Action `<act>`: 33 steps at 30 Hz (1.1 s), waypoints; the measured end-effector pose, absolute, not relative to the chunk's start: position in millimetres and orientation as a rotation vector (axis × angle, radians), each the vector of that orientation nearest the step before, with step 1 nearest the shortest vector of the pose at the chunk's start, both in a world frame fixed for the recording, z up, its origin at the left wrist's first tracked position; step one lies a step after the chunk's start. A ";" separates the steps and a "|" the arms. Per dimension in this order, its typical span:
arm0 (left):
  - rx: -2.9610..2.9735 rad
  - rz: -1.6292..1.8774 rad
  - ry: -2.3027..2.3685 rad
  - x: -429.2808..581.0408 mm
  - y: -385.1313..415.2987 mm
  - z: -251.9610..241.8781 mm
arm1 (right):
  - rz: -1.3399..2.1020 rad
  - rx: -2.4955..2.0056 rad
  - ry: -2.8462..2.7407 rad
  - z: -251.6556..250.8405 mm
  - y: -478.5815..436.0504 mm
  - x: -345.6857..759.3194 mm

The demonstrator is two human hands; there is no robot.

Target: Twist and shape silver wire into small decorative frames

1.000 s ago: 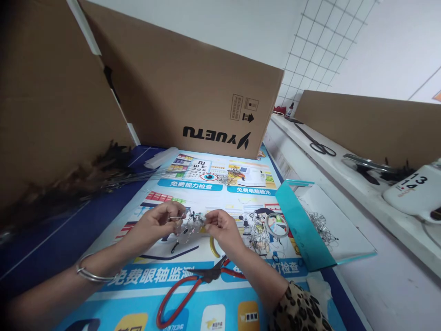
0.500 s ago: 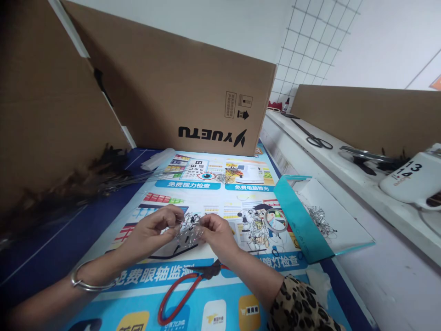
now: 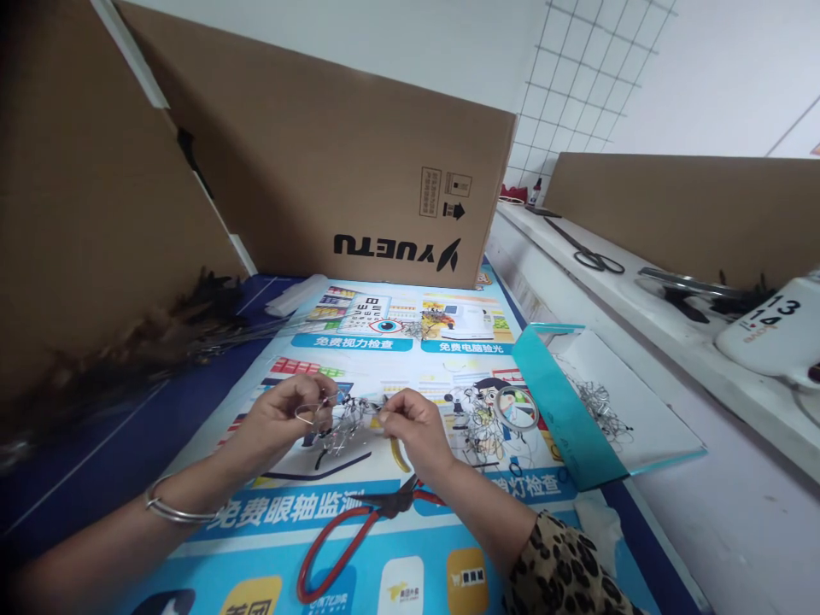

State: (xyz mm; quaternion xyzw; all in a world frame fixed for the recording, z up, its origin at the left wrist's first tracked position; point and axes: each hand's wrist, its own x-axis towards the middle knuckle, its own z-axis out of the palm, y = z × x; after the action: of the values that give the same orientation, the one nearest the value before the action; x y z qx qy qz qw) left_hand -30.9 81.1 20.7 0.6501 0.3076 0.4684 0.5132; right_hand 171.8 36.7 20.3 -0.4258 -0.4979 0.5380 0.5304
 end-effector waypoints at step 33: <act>1.917 1.120 0.725 -25.9 72.5 17.0 | 1.573 -1.041 -1.111 3.9 33.9 154.9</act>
State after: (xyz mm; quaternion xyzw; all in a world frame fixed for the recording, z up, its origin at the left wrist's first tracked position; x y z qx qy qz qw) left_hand -25.9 72.5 17.0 0.7551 0.2856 0.4410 0.3922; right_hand 154.9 33.9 3.9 -0.4225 -0.4511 0.6385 0.4586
